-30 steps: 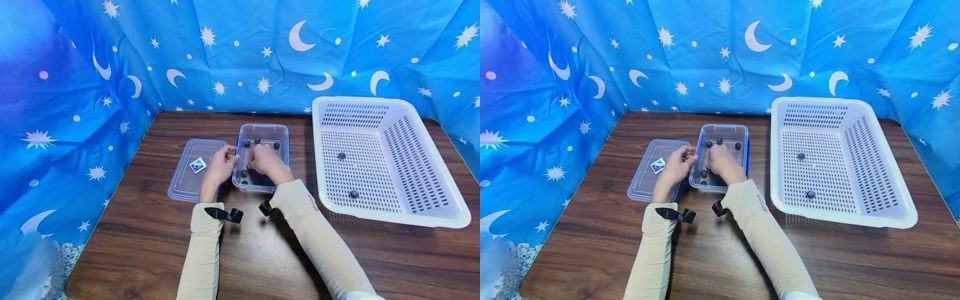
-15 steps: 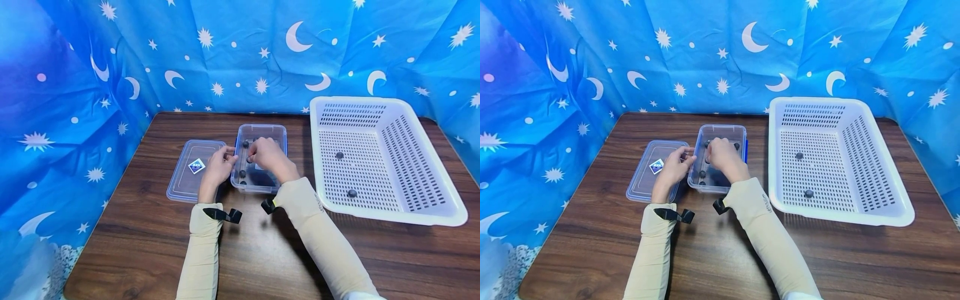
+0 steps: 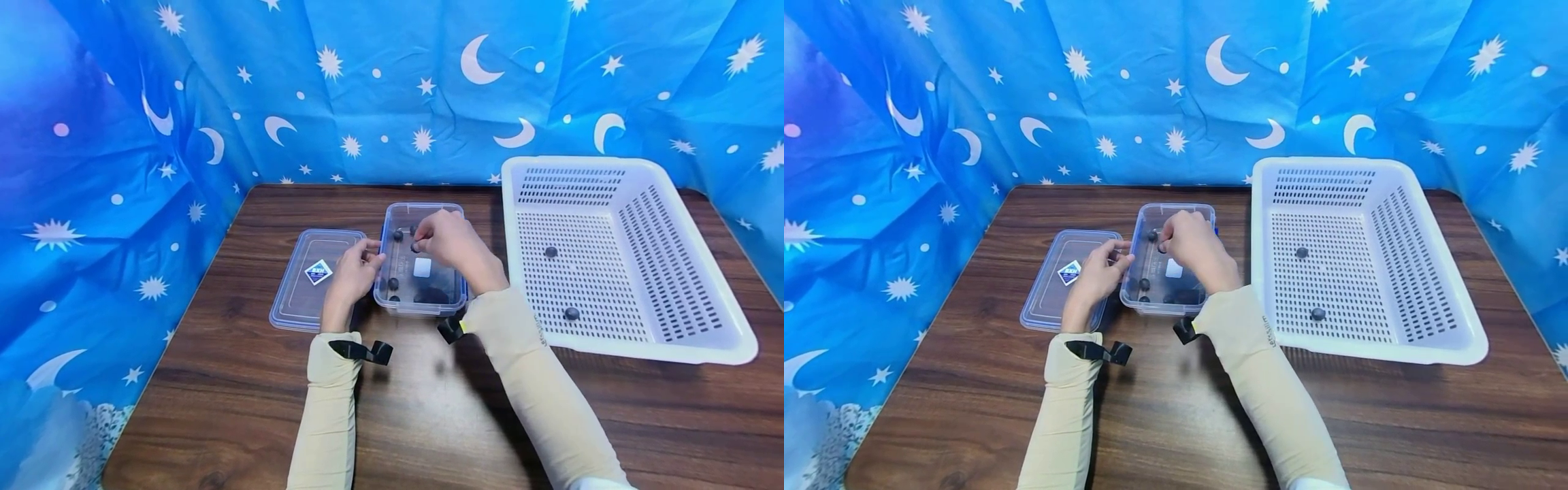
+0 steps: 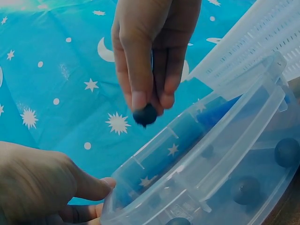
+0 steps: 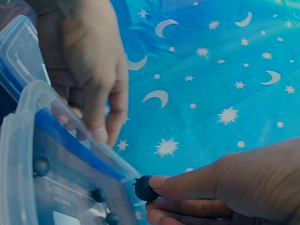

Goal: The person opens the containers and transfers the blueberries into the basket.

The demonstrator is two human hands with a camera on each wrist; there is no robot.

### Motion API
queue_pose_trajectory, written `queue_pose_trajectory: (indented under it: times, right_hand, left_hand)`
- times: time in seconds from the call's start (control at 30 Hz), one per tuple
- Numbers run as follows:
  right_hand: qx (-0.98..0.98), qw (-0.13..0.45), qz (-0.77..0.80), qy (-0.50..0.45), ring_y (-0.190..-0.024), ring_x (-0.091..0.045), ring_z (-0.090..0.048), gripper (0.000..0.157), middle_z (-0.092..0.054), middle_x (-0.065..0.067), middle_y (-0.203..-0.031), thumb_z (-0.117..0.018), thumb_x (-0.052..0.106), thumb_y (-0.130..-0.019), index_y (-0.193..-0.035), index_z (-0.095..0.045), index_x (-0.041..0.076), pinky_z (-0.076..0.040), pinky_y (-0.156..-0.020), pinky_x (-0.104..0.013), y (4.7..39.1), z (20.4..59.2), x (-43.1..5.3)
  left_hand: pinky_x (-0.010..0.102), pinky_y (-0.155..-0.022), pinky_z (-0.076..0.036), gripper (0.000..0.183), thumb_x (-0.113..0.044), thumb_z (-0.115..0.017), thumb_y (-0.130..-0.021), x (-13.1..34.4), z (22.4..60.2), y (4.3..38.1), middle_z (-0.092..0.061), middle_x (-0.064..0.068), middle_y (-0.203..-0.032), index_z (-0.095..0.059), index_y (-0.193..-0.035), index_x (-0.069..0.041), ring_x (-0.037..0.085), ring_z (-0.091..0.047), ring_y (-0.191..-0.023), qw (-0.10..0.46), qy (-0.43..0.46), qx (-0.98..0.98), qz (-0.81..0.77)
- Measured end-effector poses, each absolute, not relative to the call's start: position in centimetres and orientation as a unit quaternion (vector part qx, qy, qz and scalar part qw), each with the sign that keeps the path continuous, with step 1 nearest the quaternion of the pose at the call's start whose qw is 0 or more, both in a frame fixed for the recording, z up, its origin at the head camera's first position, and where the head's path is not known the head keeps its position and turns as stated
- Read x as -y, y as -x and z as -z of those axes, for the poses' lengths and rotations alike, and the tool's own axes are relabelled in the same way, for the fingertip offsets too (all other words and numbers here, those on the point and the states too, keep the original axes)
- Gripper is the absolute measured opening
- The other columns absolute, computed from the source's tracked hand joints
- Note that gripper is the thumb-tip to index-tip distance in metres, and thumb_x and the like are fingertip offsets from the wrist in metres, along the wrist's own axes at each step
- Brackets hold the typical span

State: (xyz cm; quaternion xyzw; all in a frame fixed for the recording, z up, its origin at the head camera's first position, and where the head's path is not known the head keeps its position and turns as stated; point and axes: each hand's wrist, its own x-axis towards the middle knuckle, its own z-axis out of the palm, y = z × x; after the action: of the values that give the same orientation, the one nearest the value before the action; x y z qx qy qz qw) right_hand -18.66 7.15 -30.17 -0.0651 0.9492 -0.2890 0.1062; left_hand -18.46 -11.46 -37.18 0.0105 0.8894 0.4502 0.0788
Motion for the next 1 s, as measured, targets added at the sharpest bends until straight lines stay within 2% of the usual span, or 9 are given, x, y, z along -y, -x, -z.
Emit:
queue_pose_trajectory:
  times: [0.33, 0.53, 1.0]
  right_hand:
    - [-0.953, 0.048, 0.289, 0.072, -0.09, -0.024, -0.062, 0.014, -0.072, -0.009, -0.096, -0.065, 0.014, -0.091, -0.1, -0.073, 0.008, -0.049, -0.079, -0.038, 18.0, 28.1, -10.3]
    - [-0.954, 0.03, 0.295, 0.049, -0.091, -0.027, -0.061, 0.016, -0.071, -0.012, -0.1, -0.065, 0.013, -0.09, -0.102, -0.072, 0.005, -0.048, -0.083, -0.041, 17.9, 27.8, -12.3]
    - [-0.954, 0.043, 0.298, -0.006, -0.097, -0.03, -0.055, 0.02, -0.067, -0.015, -0.106, -0.062, 0.018, -0.093, -0.107, -0.069, 0.006, -0.045, -0.083, -0.045, 16.8, 26.7, -17.0]
  left_hand:
    - [0.031, -0.068, -0.05, 0.034, -0.022, -0.052, -0.099, 11.4, 37.0, 18.4, -0.061, 0.009, -0.101, -0.054, -0.131, -0.012, 0.022, -0.063, -0.079, 0.088, -0.016, -0.891, -0.445]
    - [0.031, -0.068, -0.049, 0.033, -0.023, -0.052, -0.099, 11.4, 37.0, 18.4, -0.06, 0.009, -0.101, -0.055, -0.131, -0.012, 0.021, -0.063, -0.08, 0.088, -0.016, -0.894, -0.44]
    - [0.033, -0.07, -0.048, 0.033, -0.023, -0.052, -0.099, 11.2, 36.8, 18.4, -0.059, 0.009, -0.101, -0.055, -0.13, -0.013, 0.024, -0.062, -0.084, 0.087, -0.012, -0.901, -0.425]
